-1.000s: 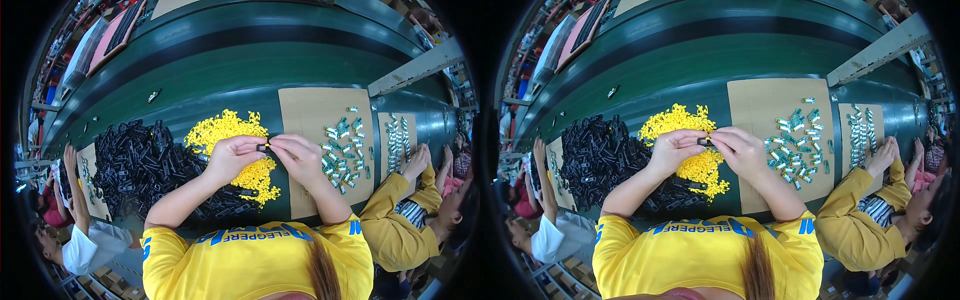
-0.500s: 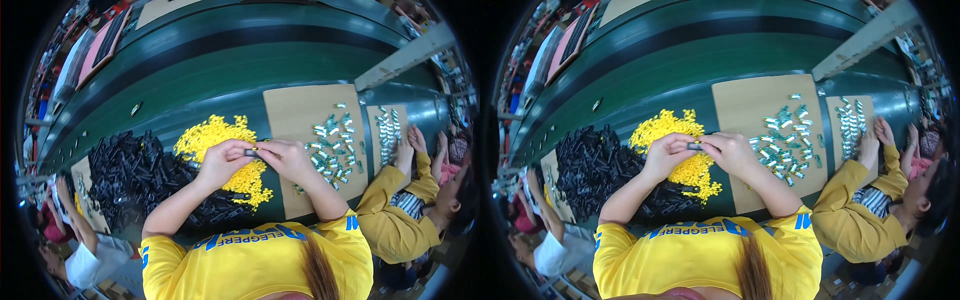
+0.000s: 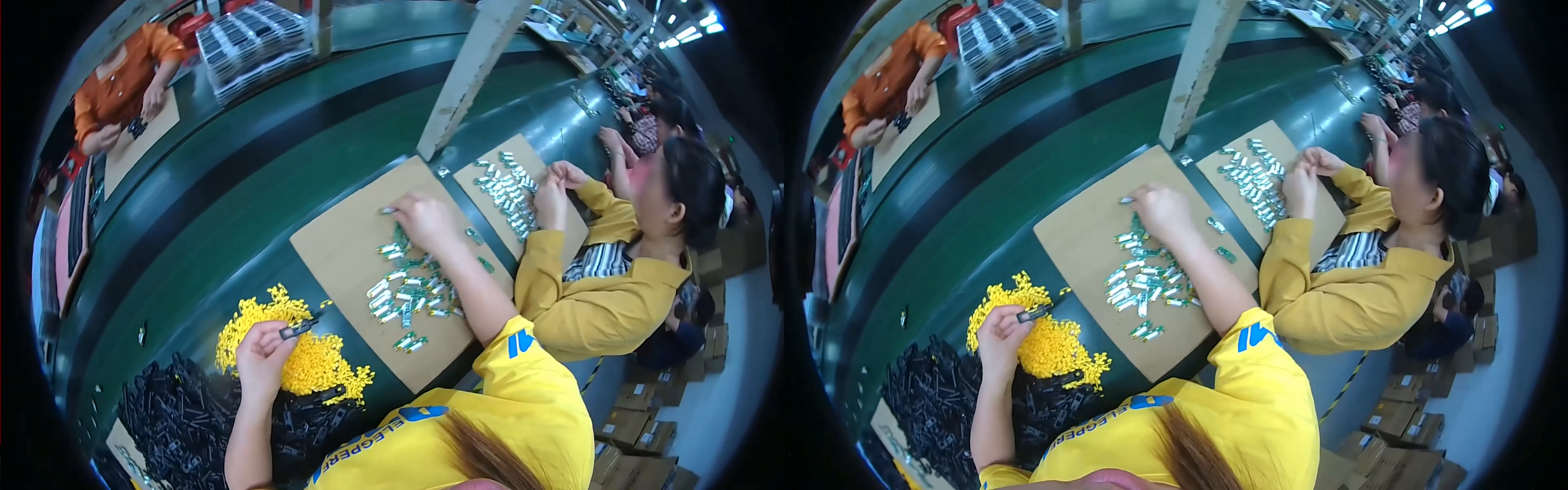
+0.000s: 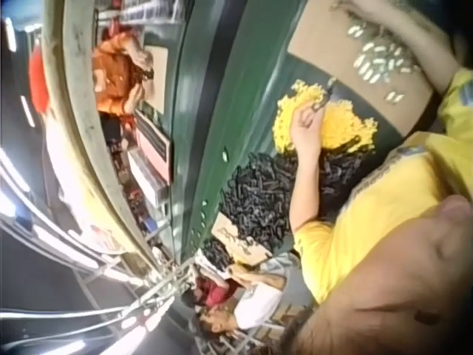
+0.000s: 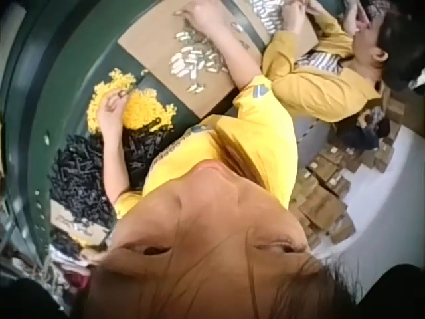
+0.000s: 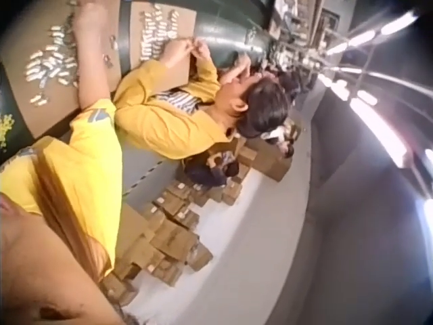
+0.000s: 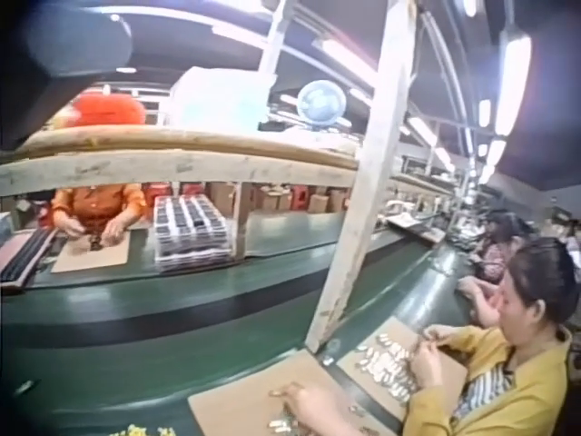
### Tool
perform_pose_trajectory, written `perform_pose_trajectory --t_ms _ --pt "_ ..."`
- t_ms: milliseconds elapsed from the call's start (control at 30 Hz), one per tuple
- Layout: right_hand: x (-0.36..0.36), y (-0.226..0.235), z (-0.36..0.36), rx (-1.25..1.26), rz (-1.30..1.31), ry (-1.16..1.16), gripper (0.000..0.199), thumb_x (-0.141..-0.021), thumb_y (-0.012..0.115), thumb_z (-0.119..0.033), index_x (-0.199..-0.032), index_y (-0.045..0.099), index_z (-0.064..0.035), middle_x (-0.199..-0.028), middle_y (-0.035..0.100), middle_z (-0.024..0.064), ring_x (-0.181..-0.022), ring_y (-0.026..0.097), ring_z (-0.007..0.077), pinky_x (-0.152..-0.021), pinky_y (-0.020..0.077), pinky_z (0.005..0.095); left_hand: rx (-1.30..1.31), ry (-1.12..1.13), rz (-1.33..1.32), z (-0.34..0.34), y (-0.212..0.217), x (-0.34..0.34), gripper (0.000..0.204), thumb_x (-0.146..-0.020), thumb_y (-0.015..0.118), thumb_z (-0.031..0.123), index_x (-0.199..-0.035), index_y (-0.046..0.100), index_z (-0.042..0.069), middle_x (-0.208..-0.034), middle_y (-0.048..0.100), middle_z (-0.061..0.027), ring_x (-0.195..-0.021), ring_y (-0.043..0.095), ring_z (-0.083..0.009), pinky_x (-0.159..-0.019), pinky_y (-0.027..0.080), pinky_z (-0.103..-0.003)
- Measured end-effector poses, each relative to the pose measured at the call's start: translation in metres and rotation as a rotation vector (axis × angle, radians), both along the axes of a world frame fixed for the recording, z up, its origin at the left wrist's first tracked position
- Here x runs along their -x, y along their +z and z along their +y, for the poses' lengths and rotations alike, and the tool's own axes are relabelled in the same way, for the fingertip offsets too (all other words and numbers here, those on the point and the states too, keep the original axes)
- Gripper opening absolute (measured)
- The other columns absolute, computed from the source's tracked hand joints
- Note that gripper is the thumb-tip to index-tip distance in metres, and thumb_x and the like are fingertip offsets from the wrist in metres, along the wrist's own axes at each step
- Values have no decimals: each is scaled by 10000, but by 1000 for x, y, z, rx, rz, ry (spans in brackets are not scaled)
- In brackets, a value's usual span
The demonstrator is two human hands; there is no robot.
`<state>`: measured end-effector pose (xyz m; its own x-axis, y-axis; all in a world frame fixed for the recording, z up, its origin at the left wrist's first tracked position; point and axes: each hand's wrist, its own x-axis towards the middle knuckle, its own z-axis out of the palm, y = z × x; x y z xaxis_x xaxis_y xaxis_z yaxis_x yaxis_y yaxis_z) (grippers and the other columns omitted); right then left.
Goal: The person assembles and sorts small electronic components by hand, separating yellow parts from black parts on a cardboard sheet.
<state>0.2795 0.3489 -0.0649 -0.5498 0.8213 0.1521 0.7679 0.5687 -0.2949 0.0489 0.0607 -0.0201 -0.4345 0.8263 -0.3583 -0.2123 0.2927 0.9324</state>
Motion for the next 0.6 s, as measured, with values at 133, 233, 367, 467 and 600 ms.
perform_pose_trajectory --t_ms 133,233,367,467,600 --pt "21 22 -50 -137 276 274 134 -849 683 -145 -968 744 -128 -952 684 12 -827 657 211 -727 538 319 2 5 2 9 0 -2 280 -807 693 -106 -1058 639 5 -915 703 -73 -810 670 -114 -779 531 -202" --pt "38 56 -104 88 481 538 169 -808 738 -95 -977 750 -101 -958 683 20 -751 640 180 -686 529 275 59 8 18 3 8 -6 283 -807 695 -106 -1063 637 1 -914 702 -74 -809 667 -112 -782 533 -206" --pt "47 69 -144 75 539 670 167 -788 762 -82 -954 756 -65 -942 685 32 -749 636 175 -668 526 265 -24 -25 -24 2 16 -14 278 -821 682 -113 -1073 640 -4 -946 707 -83 -859 678 -114 -797 540 -203" --pt "50 66 -148 85 500 718 179 -770 778 -75 -947 765 -59 -941 686 33 -753 631 170 -658 522 259 -50 -28 1 0 10 -15 266 -831 677 -110 -1072 645 -4 -957 709 -92 -866 684 -116 -791 543 -194" --pt "52 59 -145 32 467 728 200 -757 790 -74 -956 772 -60 -942 685 34 -754 620 160 -643 509 253 -113 -78 -14 1 10 -15 262 -834 688 -95 -1078 652 -5 -933 713 -90 -835 687 -113 -777 545 -186"
